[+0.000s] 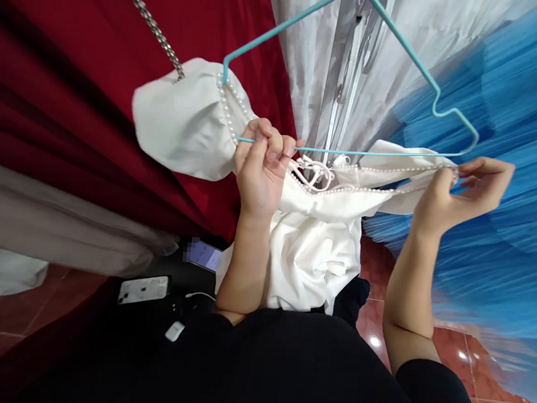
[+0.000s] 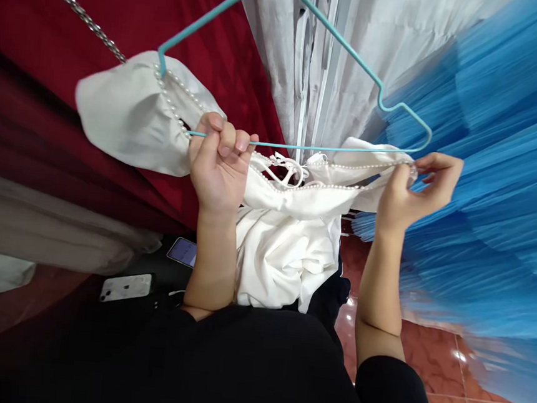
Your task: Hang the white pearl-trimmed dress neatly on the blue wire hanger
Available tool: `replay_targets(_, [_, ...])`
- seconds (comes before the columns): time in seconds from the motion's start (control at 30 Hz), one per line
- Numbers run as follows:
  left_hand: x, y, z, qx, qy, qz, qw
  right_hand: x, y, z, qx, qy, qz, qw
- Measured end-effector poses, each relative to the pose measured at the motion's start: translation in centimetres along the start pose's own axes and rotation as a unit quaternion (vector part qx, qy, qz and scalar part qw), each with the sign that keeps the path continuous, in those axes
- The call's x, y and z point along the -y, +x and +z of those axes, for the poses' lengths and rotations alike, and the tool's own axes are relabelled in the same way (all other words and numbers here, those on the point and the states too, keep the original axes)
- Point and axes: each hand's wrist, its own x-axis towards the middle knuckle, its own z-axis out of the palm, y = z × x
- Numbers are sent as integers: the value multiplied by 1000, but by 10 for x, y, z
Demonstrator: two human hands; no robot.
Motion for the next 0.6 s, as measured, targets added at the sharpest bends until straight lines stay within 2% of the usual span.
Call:
replay_targets(0.07, [-3,2,-3,-5,19,-2,1000,-14,24,-6,16,26,4,1000])
replay_targets(0.13, [-4,2,-4,-12,42,-10,999,-17,48,-8,38,14,2,999])
replay_targets(0.27, [-4,1,-6,-13,41,-6,999,6,78,-2,144,-9,15,989])
replay_targets(0.4, [-2,-3,-3,4,7,4,1000,33,85,15,177,5,-11,984])
replay_targets(0.53, [2,-6,1,1,-5,-2,1000,56,81,29,259,93,17,961])
replay_targets(0.6, [4,-7,3,-1,-8,-9,1000,71,73,29,234,170,27,957])
